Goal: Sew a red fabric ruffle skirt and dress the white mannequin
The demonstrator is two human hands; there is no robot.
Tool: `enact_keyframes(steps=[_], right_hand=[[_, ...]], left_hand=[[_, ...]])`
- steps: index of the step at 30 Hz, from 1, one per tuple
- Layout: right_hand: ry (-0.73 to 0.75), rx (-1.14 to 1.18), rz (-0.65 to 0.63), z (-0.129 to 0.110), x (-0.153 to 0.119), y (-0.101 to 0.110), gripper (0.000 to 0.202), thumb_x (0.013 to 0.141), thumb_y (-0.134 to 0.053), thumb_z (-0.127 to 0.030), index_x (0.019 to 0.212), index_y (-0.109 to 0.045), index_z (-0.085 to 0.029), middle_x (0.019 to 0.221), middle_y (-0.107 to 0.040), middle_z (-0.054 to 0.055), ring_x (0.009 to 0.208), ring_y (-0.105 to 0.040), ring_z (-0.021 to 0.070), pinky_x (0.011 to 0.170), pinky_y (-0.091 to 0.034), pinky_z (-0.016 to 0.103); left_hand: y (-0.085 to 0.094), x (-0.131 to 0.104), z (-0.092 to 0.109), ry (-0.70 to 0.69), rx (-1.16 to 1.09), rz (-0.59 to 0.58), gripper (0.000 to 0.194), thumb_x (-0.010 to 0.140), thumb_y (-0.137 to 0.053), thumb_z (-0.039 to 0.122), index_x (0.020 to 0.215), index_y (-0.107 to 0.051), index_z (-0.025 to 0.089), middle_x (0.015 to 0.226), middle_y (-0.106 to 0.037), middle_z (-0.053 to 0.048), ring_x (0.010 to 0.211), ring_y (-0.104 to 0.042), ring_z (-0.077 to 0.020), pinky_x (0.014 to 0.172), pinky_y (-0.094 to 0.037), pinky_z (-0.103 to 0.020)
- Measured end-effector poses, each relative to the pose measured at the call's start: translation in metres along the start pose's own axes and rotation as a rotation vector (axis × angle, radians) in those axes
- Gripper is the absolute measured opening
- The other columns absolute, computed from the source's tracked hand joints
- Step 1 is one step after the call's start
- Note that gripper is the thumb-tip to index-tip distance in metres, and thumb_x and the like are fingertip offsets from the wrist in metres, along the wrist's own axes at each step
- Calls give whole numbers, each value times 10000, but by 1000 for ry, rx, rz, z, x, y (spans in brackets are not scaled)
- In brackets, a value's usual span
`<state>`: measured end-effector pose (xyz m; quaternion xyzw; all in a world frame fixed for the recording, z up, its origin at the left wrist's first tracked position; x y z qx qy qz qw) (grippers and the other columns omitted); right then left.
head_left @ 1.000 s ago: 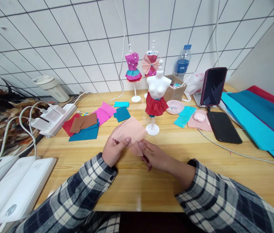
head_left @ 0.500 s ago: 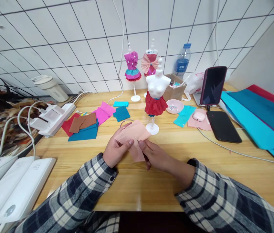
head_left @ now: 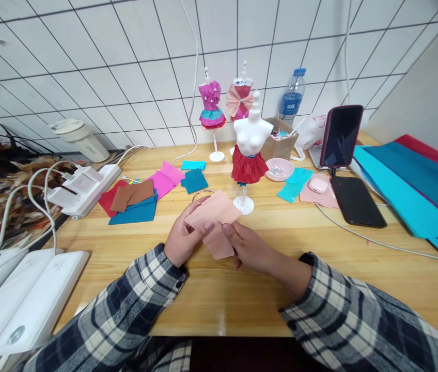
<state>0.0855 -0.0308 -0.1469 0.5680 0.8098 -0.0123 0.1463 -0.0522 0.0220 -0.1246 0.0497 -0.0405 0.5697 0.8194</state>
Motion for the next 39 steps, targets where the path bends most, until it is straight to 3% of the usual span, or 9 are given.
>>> enact_keyframes(steps=[5,12,20,28,33,39], right_hand=[[23,-48,-11,1,0,0,667,883,-226,-768,1150,-490,-217,710,-547,2,458,-487,122,429,-428,261],[4,-33,-22,1,0,-1,659,868,-248,-783,1109,-501,-224,706,-558,7,462,-481,126,429,-424,264],[13,19,-41,4,1,-4,631,873,-246,-779,1080,-482,-231,738,-543,-4,483,-491,113,409,-456,246],[37,-12,-23,2,0,-4,570,896,-239,-750,957,-442,-221,749,-535,1,517,-500,118,412,-446,238],[24,-47,-9,2,1,-2,534,929,-242,-710,941,-445,-216,692,-516,-18,501,-493,107,449,-404,228],[28,-16,-32,3,2,-5,554,903,-249,-746,908,-431,-223,656,-473,-35,499,-480,111,440,-417,235]], left_hand=[[7,1,-6,19,6,45,593,751,-774,369,1290,-582,217,1305,-627,-102,1122,-617,-274,948,-504,-370],[4,1,-3,-1,24,66,569,724,-793,373,1238,-616,207,1289,-641,-100,1156,-603,-288,990,-480,-396],[1,-2,-1,53,93,33,599,730,-784,378,1272,-597,206,1206,-659,-91,960,-651,-245,858,-511,-350],[-3,-3,2,50,118,5,625,728,-786,381,1286,-569,200,1201,-659,-90,1085,-613,-283,929,-485,-374],[2,-2,1,10,133,52,596,755,-763,389,1298,-577,229,1135,-647,-66,987,-607,-226,865,-485,-321],[4,-1,-7,29,12,14,560,822,-712,350,1338,-520,244,845,-613,-7,727,-568,-122,672,-450,-221]])
Point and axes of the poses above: each hand's wrist, its own x-axis towards the middle knuckle, its own y-axis out of the back of the hand, z = x × y, the point moved 6 cm from there along x, towards the middle knuckle
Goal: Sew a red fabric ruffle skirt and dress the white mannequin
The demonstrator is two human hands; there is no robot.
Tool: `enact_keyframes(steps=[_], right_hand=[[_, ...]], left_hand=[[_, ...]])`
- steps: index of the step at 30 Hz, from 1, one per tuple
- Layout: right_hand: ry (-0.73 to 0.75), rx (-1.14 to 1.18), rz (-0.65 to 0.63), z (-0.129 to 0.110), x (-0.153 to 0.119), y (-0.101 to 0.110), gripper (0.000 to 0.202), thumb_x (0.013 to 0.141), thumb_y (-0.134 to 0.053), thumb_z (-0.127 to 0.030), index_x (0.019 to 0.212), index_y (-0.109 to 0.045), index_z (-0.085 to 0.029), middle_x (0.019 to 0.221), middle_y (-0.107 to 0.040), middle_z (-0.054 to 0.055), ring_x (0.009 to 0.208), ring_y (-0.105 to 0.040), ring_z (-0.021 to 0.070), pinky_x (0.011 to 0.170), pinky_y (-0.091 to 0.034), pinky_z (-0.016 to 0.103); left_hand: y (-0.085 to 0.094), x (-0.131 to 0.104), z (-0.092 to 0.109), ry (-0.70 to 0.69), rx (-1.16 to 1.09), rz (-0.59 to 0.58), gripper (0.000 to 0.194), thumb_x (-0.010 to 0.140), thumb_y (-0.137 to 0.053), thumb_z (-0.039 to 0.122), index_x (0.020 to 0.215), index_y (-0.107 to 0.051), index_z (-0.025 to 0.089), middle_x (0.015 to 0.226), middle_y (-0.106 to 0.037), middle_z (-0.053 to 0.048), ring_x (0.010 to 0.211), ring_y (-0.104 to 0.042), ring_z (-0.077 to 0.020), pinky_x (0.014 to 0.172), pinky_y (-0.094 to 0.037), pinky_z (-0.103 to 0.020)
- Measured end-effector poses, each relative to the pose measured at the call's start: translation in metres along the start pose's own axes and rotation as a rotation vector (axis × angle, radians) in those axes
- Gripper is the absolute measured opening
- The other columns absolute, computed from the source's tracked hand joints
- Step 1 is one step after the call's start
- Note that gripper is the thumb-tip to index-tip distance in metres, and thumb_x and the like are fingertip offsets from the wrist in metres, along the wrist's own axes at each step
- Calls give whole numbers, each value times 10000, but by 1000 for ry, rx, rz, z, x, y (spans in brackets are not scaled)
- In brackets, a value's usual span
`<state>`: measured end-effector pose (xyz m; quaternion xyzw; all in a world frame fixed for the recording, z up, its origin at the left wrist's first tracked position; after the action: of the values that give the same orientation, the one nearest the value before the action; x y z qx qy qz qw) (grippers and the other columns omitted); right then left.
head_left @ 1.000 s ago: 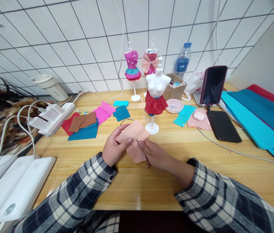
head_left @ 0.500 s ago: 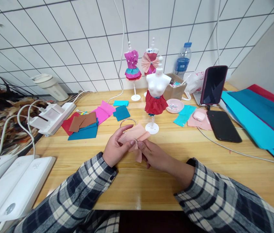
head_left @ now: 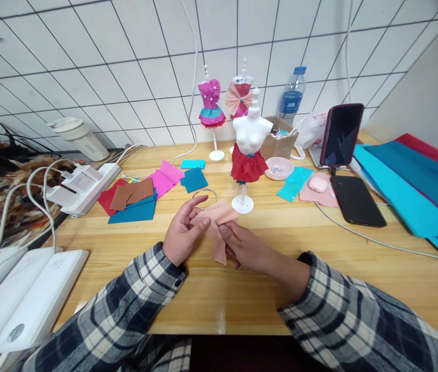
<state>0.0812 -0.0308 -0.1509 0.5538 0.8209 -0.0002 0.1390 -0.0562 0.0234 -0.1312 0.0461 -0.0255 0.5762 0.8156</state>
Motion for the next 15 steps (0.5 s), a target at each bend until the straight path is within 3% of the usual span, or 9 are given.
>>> enact_keyframes(steps=[15], right_hand=[[113,53,-19,-4,0,-2,590,933,-218,-704,993,-523,-203,642,-516,-26,486,-469,103,415,-413,213]], left_hand=[[-9,-1,3,24,-32,-56,592,804,-737,329,1340,-510,223,799,-598,1,695,-555,-116,661,-422,-220]])
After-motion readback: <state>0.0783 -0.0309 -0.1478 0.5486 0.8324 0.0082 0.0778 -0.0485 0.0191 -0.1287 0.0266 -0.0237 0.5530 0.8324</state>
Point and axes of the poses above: each hand's wrist, its own x-axis towards the middle knuckle, its own y-axis out of the back of the hand, z = x × y, the point moved 6 cm from there along x, towards the middle knuckle
